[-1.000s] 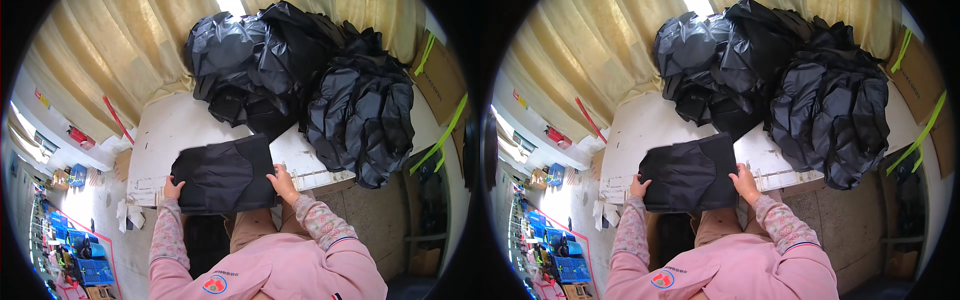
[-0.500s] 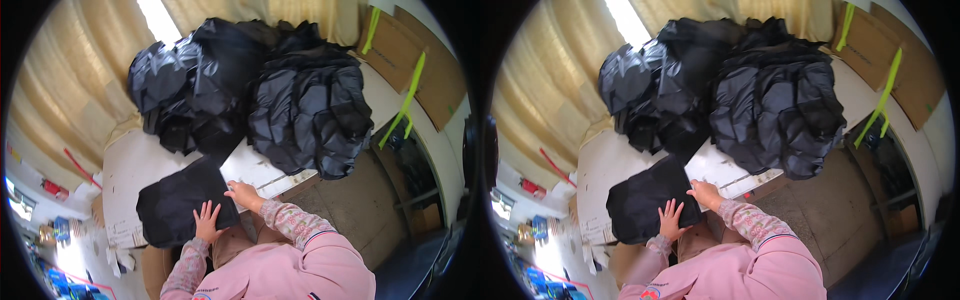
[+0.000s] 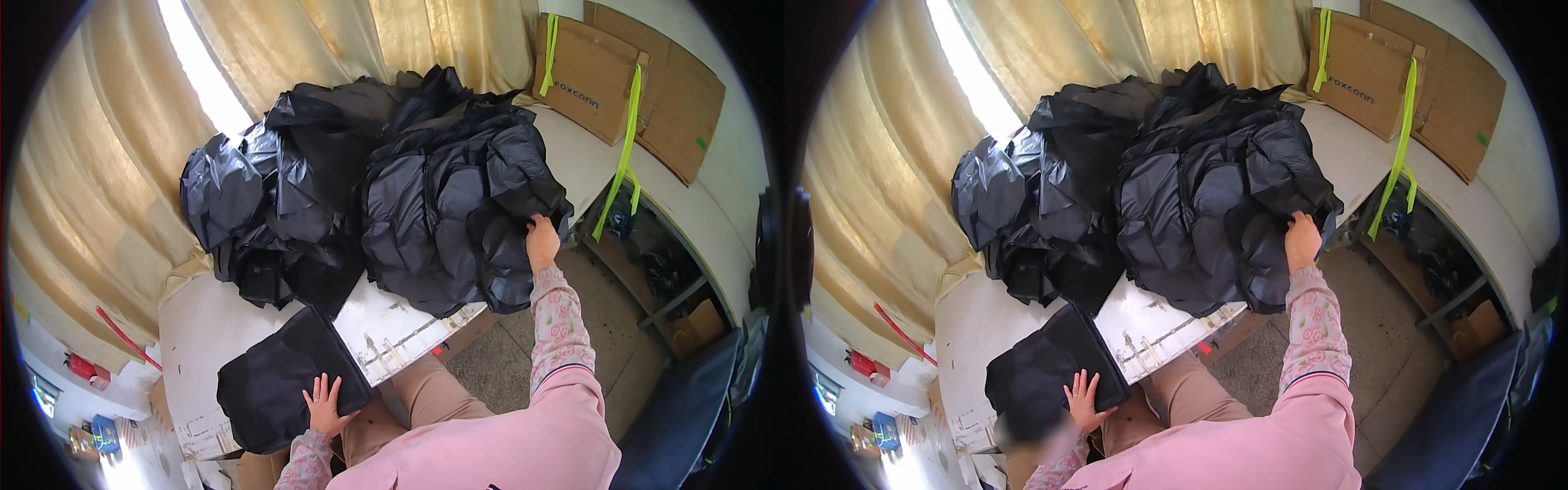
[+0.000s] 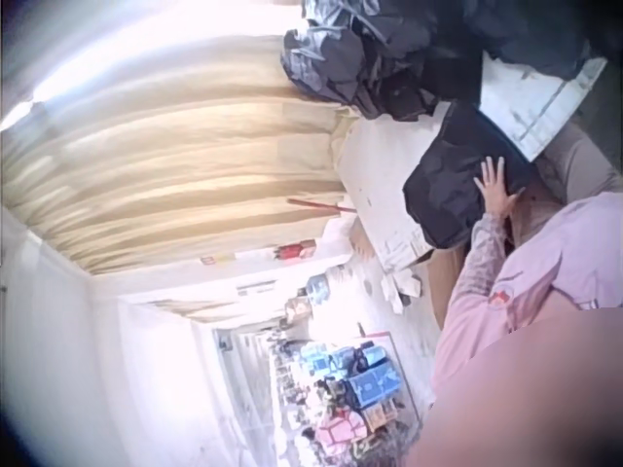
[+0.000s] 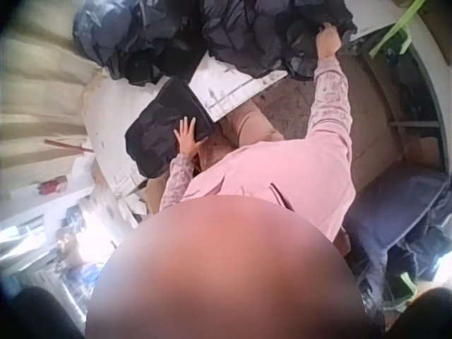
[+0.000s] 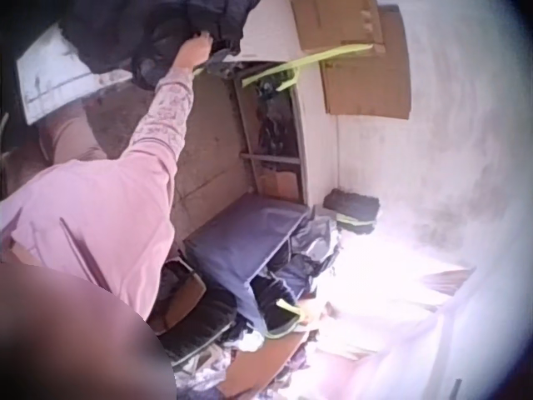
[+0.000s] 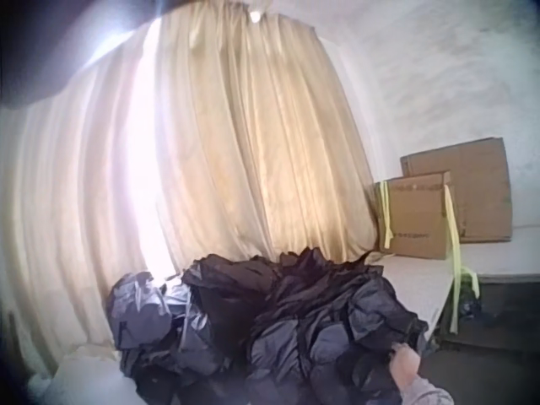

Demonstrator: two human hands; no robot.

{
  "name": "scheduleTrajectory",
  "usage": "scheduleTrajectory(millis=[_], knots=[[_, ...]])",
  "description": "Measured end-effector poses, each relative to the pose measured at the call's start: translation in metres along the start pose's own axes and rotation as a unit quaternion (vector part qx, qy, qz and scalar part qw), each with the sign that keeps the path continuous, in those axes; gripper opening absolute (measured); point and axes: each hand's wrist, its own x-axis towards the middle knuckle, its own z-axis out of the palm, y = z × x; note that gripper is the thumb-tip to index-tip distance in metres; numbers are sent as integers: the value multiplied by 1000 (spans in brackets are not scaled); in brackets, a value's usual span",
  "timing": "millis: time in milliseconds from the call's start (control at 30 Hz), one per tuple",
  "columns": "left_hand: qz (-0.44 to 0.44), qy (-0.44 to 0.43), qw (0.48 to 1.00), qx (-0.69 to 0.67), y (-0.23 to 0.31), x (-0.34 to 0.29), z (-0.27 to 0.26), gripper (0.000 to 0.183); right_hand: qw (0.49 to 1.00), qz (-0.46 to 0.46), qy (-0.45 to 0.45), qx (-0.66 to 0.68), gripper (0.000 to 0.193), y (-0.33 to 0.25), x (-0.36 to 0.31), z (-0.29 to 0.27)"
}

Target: Sort and inspect black fabric pieces on a workbench and place them into a container.

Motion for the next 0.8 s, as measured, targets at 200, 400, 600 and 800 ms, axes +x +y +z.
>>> scheduleTrajectory(millis=[200,400,600,800], knots=[[26,-3,996,-86,1,10,-27,91,909,-187,124,351,17,-107,-36,-49],[-12,-207,613,-763,91,59,-90,79,794,-185,-133,564,15,-221,-158,-93],[-73,13,567,-821,87,117,-145,32,705,-407,-283,507,19,-226,-277,-70],[49,8,653,-756,34,95,-196,40,714,-372,-264,531,27,-198,-216,-85]])
